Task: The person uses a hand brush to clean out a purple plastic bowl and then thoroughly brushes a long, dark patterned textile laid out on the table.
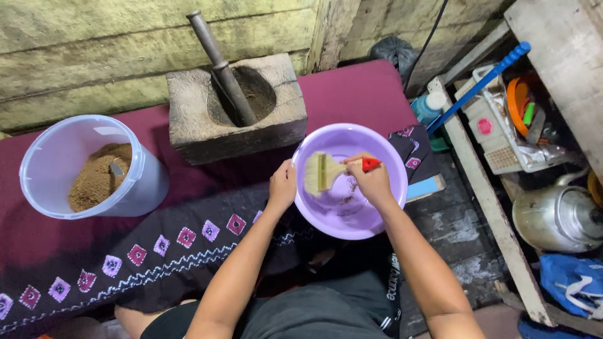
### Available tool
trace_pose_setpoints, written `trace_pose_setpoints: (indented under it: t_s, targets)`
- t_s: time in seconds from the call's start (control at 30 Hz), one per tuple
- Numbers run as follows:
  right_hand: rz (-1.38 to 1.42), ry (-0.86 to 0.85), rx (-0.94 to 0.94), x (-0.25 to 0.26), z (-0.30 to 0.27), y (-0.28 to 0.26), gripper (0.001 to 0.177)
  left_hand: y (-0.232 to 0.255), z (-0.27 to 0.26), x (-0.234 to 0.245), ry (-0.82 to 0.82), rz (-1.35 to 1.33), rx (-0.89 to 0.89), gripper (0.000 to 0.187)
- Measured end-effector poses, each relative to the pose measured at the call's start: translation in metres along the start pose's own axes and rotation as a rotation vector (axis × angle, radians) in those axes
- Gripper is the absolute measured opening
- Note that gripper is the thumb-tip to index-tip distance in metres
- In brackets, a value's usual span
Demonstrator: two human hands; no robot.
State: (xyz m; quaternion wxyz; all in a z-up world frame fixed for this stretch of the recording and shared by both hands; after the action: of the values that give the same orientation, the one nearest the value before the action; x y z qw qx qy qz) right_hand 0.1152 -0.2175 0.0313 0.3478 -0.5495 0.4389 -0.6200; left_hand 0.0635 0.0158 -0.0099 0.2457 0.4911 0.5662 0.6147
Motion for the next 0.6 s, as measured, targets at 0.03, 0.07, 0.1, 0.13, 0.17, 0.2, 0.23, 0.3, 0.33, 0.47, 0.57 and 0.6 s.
trace_pose_setpoints:
  t_s: [0.03, 0.07, 0.1, 0.13, 0.17, 0.2, 0.23, 0.3, 0.33, 0.47, 0.57, 0.6]
  targets:
    - [-0.001, -0.001, 0.006, -0.005, 0.004, -0.003, 0.018, 0.000, 0.007, -0.002, 0.004, -0.005, -0.002, 0.041]
    - [-0.019, -0.034, 0.020, -0.010, -0.001, -0.003, 0.019, -0.004, 0.007, -0.003, 0.006, -0.004, -0.006, 0.041]
    - [-0.036, -0.066, 0.033, -0.016, -0.006, -0.002, 0.020, -0.008, 0.007, -0.004, 0.008, -0.004, -0.009, 0.040]
    - [-0.033, -0.062, 0.036, -0.010, 0.003, 0.010, 0.020, -0.009, 0.007, -0.004, 0.008, -0.004, -0.015, 0.040]
    - [-0.027, -0.007, 0.046, -0.001, 0.013, 0.021, 0.021, -0.011, 0.006, -0.003, -0.005, -0.003, 0.003, 0.041]
    - [-0.023, 0.041, 0.062, 0.007, 0.024, 0.030, 0.022, -0.013, 0.006, -0.003, -0.009, -0.006, 0.023, 0.041]
    - [-0.022, 0.038, 0.070, 0.011, 0.029, 0.015, 0.022, -0.006, 0.010, -0.002, -0.002, -0.010, 0.020, 0.041]
    - [-0.102, 0.067, 0.062, 0.024, 0.024, -0.003, 0.020, -0.005, 0.004, -0.001, -0.030, -0.050, 0.035, 0.044]
    - [-0.102, 0.073, 0.062, 0.019, 0.031, 0.016, 0.020, -0.006, 0.006, -0.002, -0.034, -0.051, 0.031, 0.044]
    - [-0.024, 0.133, 0.083, 0.026, 0.029, -0.002, 0.020, -0.013, 0.008, -0.008, -0.096, -0.025, 0.050, 0.049]
    - [0.021, 0.142, 0.068, 0.018, 0.033, 0.010, 0.021, -0.025, 0.007, -0.013, -0.133, 0.001, 0.084, 0.051]
    - [-0.009, 0.107, 0.074, 0.009, 0.039, 0.028, 0.022, -0.027, 0.008, -0.017, -0.148, -0.001, 0.083, 0.052]
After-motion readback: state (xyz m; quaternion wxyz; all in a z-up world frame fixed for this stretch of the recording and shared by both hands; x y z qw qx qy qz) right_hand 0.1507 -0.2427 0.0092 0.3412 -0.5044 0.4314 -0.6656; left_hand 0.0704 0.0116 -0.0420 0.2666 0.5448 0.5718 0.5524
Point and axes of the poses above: each hand's wrist, its own z-axis towards the middle knuckle, its own x-axis out of the back of the hand, y = z × x, the point moved 7 cm from there along z, towards the middle knuckle, and after that the axes turned 13 degrees about y, right-handed, at the moved point
